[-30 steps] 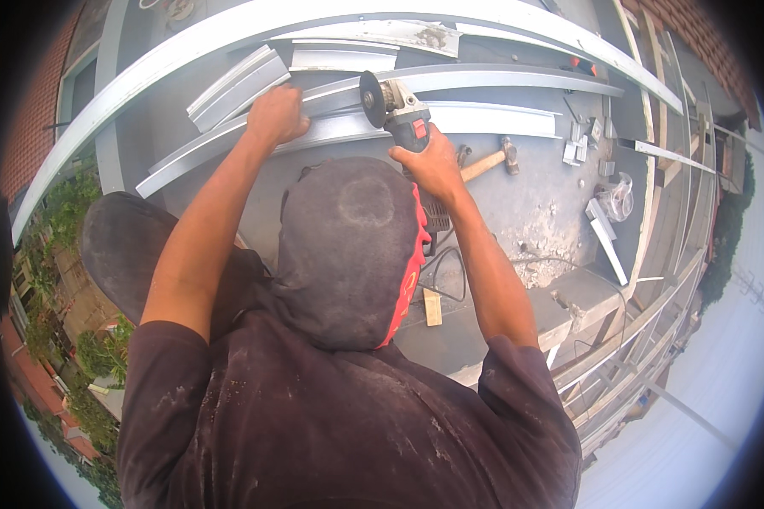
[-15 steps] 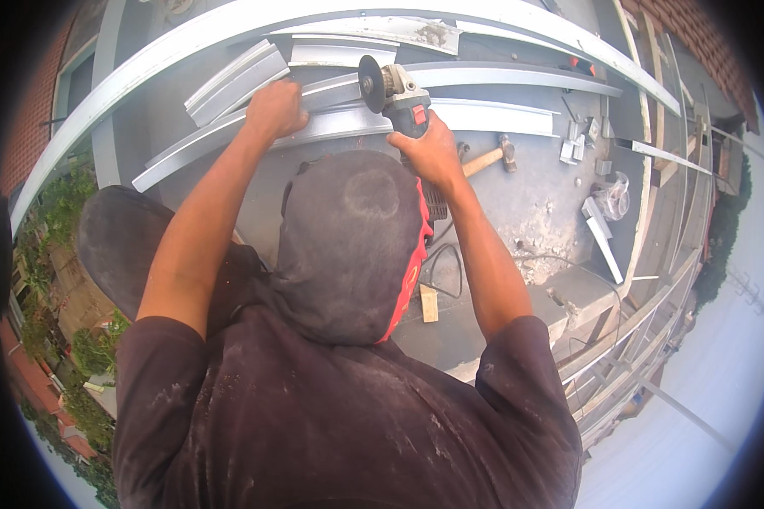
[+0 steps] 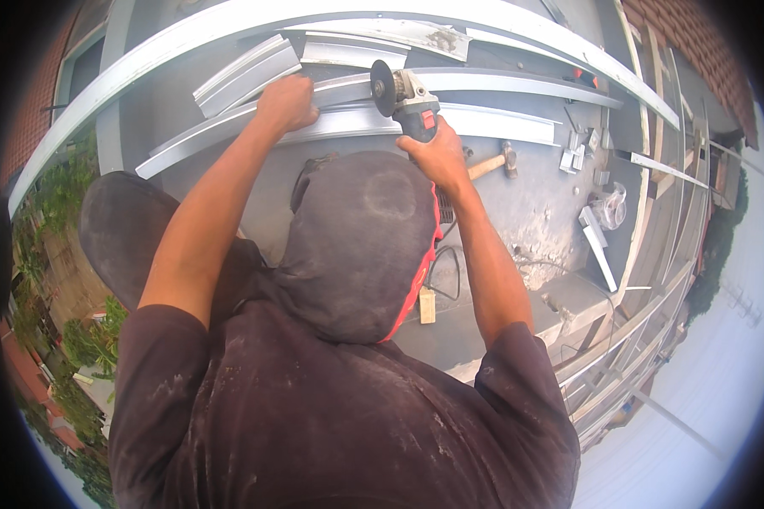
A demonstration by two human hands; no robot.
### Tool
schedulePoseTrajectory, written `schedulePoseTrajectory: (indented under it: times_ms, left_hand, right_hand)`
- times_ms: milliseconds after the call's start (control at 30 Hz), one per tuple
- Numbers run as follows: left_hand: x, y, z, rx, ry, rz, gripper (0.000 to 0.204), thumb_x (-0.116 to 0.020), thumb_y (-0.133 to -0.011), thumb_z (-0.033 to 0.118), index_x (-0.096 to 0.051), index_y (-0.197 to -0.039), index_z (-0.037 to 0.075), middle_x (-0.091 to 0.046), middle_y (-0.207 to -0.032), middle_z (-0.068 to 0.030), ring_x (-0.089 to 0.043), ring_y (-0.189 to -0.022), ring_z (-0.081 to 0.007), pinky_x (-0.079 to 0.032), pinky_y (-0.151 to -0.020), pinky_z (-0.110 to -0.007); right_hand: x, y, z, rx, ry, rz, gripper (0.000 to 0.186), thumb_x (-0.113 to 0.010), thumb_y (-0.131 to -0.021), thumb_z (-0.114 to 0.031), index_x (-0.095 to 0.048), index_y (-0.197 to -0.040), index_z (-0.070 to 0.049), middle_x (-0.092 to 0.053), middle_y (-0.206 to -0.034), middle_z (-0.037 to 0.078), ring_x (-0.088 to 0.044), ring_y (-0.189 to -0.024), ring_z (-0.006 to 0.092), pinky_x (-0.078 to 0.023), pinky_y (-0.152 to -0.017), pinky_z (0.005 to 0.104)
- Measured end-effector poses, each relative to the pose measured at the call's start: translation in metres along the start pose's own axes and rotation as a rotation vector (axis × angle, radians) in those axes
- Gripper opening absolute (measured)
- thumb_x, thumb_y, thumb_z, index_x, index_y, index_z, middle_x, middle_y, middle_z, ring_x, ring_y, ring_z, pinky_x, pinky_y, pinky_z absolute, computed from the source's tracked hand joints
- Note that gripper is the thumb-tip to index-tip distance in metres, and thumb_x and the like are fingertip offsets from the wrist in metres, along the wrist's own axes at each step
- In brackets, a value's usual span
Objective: The person measures and marks white metal profiles with a tape measure and marker, then uses an angle grinder to cut them to size on a rooftop construction site.
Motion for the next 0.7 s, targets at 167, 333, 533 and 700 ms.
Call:
schedulePoseTrajectory:
  times_ms: [167,333,533,700]
  left_hand:
    - [-0.003,0.0,-0.003,0.022,0.012,-0.017,0.025,-0.072,-0.074,0.019,-0.077,-0.087,-0.002,-0.075,-0.096,-0.0246,-0.074,-0.092,-0.0422,-0.061,-0.085,-0.05]
    - [0.002,0.001,0.0,0.011,0.01,-0.017,0.024,-0.073,-0.075,0.019,-0.078,-0.087,-0.001,-0.075,-0.097,-0.0242,-0.074,-0.094,-0.0415,-0.061,-0.085,-0.05]
    - [-0.007,0.0,-0.001,0.009,-0.002,0.009,0.025,-0.075,-0.076,0.02,-0.077,-0.088,-0.002,-0.076,-0.103,-0.0236,-0.074,-0.097,-0.0405,-0.061,-0.087,-0.048]
    - [-0.022,0.004,-0.002,0.021,-0.025,0.104,0.045,-0.082,-0.075,0.026,-0.07,-0.11,0.0,-0.069,-0.116,-0.0191,-0.067,-0.113,-0.0375,-0.056,-0.095,-0.051]
  right_hand:
    - [0.0,-0.004,-0.008,0.005,0.001,0.008,0.058,-0.084,-0.073,-0.034,-0.067,-0.114,0.004,-0.075,-0.103,0.019,-0.073,-0.094,0.0291,-0.056,-0.087,0.0395]
    - [0.0,0.004,-0.007,-0.019,0.008,0.008,0.06,-0.084,-0.073,-0.035,-0.067,-0.116,0.004,-0.074,-0.104,0.017,-0.072,-0.093,0.0281,-0.055,-0.087,0.0391]
    - [0.002,0.004,-0.015,0.049,0.005,0.028,0.056,-0.084,-0.076,-0.03,-0.067,-0.118,0.003,-0.074,-0.104,0.016,-0.071,-0.09,0.0256,-0.055,-0.086,0.038]
    - [0.02,0.014,-0.035,-0.014,-0.191,0.012,0.05,-0.083,-0.08,-0.026,-0.067,-0.118,0.003,-0.071,-0.099,0.01,-0.069,-0.086,0.018,-0.055,-0.077,0.0348]
Point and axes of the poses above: each hand's wrist, its own y-axis away from the middle knuckle, its own x-axis out of the back of the hand, z = x × y, the point moved 2 cm from there along -y, towards the middle knuckle
